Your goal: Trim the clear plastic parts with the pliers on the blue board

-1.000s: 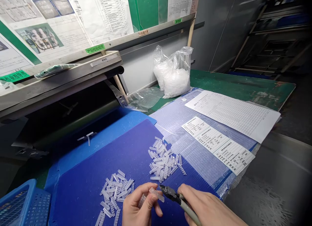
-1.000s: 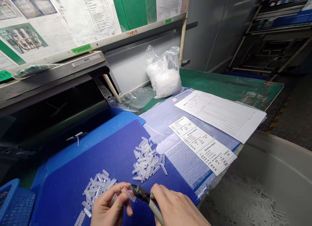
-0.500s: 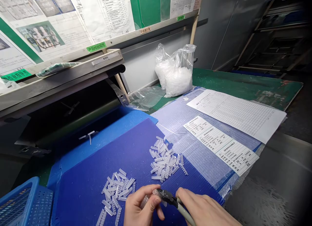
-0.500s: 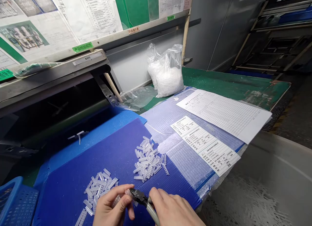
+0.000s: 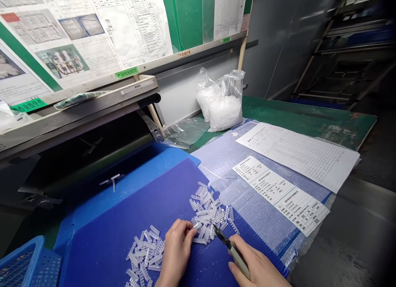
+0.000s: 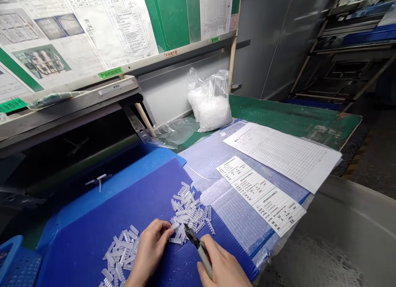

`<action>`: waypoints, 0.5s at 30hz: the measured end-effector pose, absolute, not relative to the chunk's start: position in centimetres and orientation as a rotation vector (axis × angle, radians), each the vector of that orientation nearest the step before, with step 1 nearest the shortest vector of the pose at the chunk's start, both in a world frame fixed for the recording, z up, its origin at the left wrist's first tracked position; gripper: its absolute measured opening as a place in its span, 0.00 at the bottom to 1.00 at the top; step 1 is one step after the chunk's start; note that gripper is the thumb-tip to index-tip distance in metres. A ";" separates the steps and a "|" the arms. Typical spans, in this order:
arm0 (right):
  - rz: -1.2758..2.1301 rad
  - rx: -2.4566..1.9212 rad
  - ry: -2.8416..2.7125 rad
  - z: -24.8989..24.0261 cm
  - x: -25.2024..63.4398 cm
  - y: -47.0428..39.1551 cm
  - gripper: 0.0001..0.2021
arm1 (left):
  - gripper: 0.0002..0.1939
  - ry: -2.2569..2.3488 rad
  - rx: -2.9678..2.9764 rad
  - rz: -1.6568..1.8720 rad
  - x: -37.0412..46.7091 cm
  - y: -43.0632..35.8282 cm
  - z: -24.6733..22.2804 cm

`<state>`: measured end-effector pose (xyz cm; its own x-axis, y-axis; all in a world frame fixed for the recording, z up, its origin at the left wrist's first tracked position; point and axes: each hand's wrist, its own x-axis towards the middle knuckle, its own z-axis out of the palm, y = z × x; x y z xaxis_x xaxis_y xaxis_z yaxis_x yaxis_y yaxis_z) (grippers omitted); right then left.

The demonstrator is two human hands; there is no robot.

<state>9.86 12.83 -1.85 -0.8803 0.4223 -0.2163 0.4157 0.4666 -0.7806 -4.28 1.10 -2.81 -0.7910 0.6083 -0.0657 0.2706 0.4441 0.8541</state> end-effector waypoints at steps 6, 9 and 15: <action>1.853 -0.678 -2.234 -0.7 7.3 12.5 0.05 | 0.07 2.354 0.813 1.485 -1.4 0.6 -2.2; 2.001 -0.535 -2.136 0.6 6.6 12.6 0.04 | 0.12 1.944 0.504 1.569 -0.9 0.2 -2.0; 2.141 -0.340 -2.203 2.3 6.9 12.8 0.03 | 0.17 1.103 0.142 1.629 -1.1 -0.4 -1.2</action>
<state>6.87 12.85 2.27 -0.9745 0.1919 -0.1160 0.1214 0.0167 -0.9925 -1.06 -0.38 -1.22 -0.3835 0.8162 -0.4321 -0.7040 0.0444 0.7088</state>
